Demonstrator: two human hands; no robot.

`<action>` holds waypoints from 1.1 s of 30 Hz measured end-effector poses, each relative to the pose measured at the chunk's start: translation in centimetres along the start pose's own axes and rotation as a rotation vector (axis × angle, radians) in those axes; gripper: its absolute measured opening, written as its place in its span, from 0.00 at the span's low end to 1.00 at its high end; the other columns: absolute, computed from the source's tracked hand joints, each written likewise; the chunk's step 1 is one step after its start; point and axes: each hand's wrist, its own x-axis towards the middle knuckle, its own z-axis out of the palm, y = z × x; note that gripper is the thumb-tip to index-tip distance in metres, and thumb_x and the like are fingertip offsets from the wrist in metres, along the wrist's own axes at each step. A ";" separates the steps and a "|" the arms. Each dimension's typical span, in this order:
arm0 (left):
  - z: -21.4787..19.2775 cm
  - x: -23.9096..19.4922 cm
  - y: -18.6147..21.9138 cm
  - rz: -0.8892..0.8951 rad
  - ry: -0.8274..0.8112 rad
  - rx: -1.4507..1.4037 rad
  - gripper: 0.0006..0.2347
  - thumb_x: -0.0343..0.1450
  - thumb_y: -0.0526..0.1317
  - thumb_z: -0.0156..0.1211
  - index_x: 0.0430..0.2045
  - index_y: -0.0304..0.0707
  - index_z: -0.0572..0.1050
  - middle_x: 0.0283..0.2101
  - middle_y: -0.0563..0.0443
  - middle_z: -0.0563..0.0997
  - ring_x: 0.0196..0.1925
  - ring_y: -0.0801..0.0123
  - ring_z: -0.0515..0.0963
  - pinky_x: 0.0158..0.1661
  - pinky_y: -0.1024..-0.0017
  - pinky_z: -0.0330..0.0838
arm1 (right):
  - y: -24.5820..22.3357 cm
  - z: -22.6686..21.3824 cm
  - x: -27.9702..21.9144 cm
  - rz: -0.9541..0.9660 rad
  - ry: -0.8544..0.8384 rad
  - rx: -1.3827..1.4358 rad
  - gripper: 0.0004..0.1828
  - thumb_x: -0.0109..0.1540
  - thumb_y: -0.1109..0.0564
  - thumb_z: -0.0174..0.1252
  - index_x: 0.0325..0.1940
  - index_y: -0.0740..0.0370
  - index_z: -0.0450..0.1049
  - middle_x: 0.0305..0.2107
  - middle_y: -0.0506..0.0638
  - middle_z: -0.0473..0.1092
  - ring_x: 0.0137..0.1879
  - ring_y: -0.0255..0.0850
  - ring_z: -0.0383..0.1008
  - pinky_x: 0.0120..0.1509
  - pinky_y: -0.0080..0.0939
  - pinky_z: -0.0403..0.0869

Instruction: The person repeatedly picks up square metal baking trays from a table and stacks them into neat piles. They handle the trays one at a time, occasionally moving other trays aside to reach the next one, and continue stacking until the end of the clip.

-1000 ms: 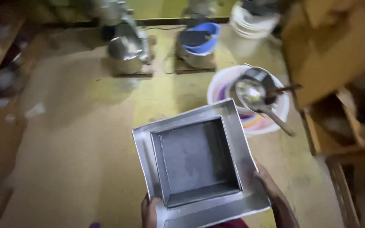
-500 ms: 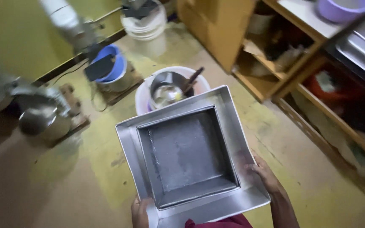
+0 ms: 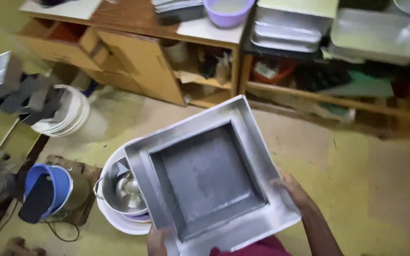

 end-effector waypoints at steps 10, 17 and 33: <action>-20.6 6.9 19.9 -0.168 -0.043 -1.068 0.16 0.67 0.37 0.61 0.46 0.36 0.89 0.39 0.48 0.87 0.41 0.65 0.80 0.43 0.65 0.72 | -0.9 -0.9 -1.4 0.124 0.309 0.260 0.46 0.64 0.55 0.58 0.89 0.64 0.63 0.76 0.59 0.73 0.75 0.52 0.77 0.78 0.50 0.72; -26.3 8.8 27.9 -0.184 -0.491 -1.361 0.25 0.65 0.34 0.63 0.59 0.21 0.80 0.50 0.29 0.88 0.48 0.42 0.86 0.48 0.50 0.81 | 7.9 -6.7 0.9 -0.078 0.302 0.217 0.35 0.65 0.55 0.61 0.77 0.67 0.77 0.62 0.55 0.82 0.63 0.46 0.83 0.69 0.48 0.77; -23.5 9.8 39.5 -0.324 -0.387 -1.466 0.28 0.65 0.38 0.63 0.62 0.25 0.76 0.51 0.31 0.85 0.49 0.40 0.85 0.46 0.46 0.81 | -8.4 -15.7 8.0 0.287 0.244 0.284 0.40 0.73 0.29 0.51 0.71 0.64 0.81 0.55 0.62 0.82 0.52 0.56 0.83 0.55 0.58 0.81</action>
